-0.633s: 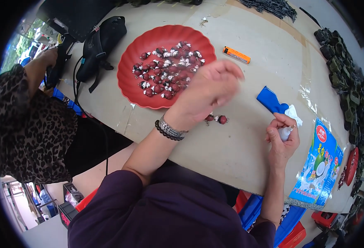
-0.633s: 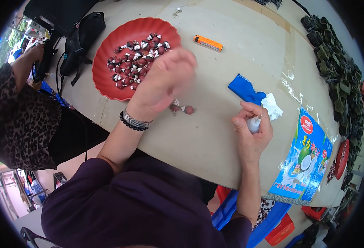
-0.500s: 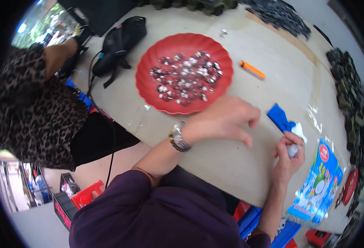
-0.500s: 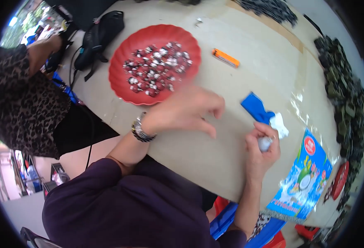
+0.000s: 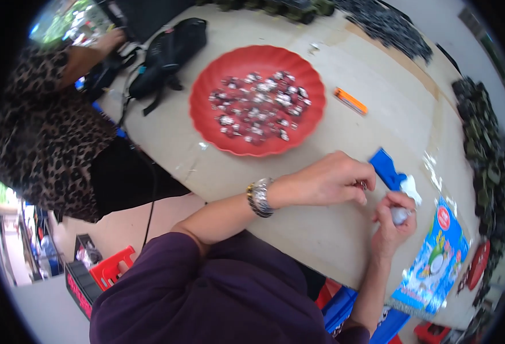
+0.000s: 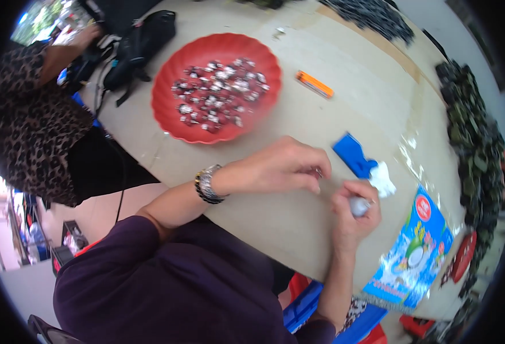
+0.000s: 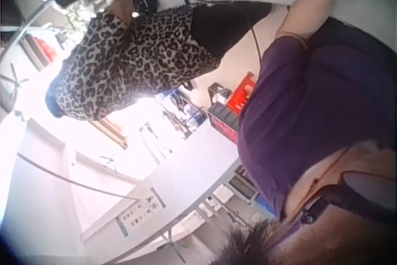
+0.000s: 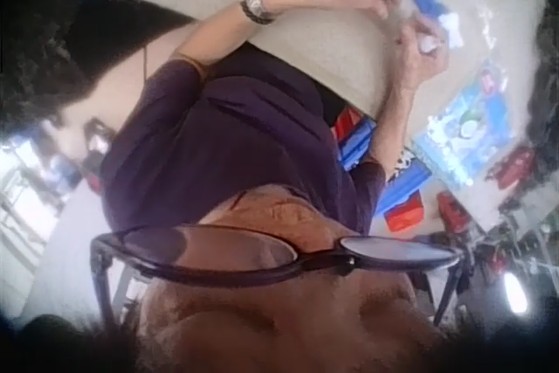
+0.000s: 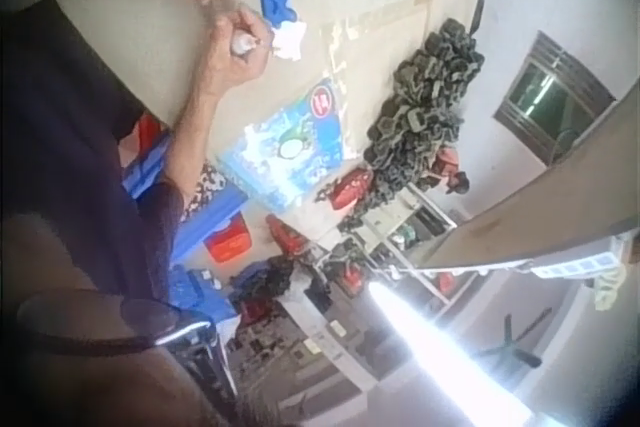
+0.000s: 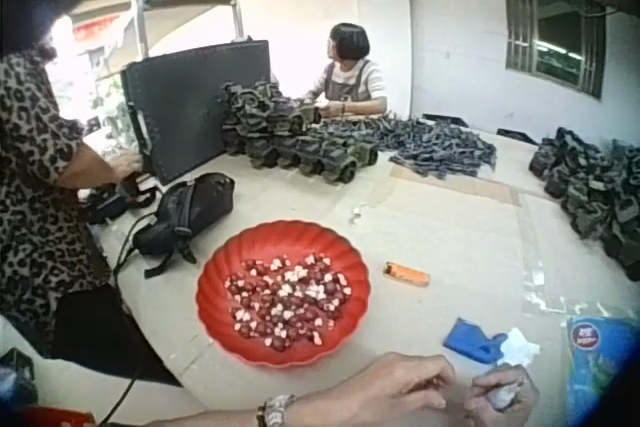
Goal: The person applies glue from a bottle to miniature figurines, then attaches small white parts to them by hand.
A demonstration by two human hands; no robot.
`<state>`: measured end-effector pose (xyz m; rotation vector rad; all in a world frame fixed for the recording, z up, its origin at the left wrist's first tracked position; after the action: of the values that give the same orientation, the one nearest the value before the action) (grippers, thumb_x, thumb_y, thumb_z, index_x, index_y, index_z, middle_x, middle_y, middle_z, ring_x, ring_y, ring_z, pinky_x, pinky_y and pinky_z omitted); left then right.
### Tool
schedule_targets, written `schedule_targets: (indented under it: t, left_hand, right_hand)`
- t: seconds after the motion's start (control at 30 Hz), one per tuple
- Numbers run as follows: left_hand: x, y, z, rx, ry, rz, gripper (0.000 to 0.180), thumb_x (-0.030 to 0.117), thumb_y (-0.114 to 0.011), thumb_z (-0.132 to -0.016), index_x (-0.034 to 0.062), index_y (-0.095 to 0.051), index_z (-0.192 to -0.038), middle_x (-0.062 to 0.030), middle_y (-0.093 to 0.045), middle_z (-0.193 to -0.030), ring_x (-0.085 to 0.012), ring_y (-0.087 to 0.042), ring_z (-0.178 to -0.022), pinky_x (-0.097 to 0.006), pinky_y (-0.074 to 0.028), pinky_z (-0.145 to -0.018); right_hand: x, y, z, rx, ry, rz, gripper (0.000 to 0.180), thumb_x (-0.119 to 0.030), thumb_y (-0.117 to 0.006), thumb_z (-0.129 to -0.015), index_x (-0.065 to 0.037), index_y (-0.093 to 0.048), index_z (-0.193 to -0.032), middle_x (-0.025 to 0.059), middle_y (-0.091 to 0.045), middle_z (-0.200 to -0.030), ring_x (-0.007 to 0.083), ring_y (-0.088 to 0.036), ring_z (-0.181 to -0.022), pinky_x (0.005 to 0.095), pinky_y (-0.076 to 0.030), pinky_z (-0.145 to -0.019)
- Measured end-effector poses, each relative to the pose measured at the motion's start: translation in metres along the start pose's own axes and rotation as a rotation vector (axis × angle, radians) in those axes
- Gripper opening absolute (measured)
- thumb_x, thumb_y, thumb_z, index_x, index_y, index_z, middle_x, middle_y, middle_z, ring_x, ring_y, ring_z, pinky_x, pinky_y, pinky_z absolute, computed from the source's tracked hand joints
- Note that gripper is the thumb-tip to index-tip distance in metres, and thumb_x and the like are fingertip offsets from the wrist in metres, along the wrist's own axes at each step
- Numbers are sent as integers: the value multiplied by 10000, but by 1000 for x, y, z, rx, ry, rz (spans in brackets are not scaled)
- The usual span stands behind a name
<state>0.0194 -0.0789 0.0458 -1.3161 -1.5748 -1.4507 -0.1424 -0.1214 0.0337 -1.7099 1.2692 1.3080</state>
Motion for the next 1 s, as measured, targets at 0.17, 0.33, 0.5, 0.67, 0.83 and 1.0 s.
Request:
schedule_targets:
  t: [0.17,0.33,0.5,0.67,0.83,1.0]
  left_hand:
    - [-32,-35,4,43,353,956,212,88,-678,-853,26,-599,-1039,-46,-655,-857,-89,-602,-641,-208,-490,-576]
    - [-47,-51,4,82,398,1206,264,100,-677,-865,28,-577,-1099,-43,-643,-875,-93,-602,-718,-224,-505,-664]
    - [-39,-58,2,35,352,1350,300,119,-634,-905,3,-547,-1168,-62,-631,-957,-103,-599,-820,-243,-502,-775]
    - [-36,-52,2,80,289,1259,287,124,-593,-933,-9,-538,-1181,-64,-629,-965,-110,-590,-821,-252,-499,-787]
    - [-41,-54,4,89,302,1234,266,126,-579,-942,-6,-540,-1171,-65,-634,-944,-111,-596,-824,-255,-501,-772]
    - [-35,-51,4,102,291,1149,254,124,-573,-946,-8,-533,-1160,-69,-636,-933,-113,-605,-789,-257,-507,-748]
  right_hand:
    - [-17,-17,-4,-144,186,48,342,8,-802,-637,-15,-655,-944,50,-597,-814,131,-572,-709,232,-451,-634]
    - [-17,-15,-3,-124,168,95,307,10,-801,-651,-22,-662,-923,56,-614,-808,138,-590,-714,257,-476,-629]
    - [-16,-7,-4,-102,167,149,240,35,-771,-679,-13,-659,-885,64,-645,-824,146,-603,-728,259,-490,-642]
    - [-12,-5,-4,-73,87,53,226,48,-760,-684,-9,-660,-879,70,-658,-829,151,-617,-742,259,-498,-639]
    - [-18,-6,-4,-87,163,83,222,62,-755,-682,-7,-665,-873,80,-663,-836,152,-619,-732,257,-499,-633]
    - [-25,-2,-3,-38,242,155,191,62,-755,-679,-9,-678,-839,75,-644,-809,149,-603,-716,258,-480,-613]
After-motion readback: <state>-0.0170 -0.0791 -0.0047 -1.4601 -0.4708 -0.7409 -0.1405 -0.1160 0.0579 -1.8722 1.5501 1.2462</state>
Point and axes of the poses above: each hand's wrist, its own z-axis away from the middle knuckle, its own y-axis out of the back of the hand, x = y × z, the point moved 8 cm from there along -z, towards the middle knuckle
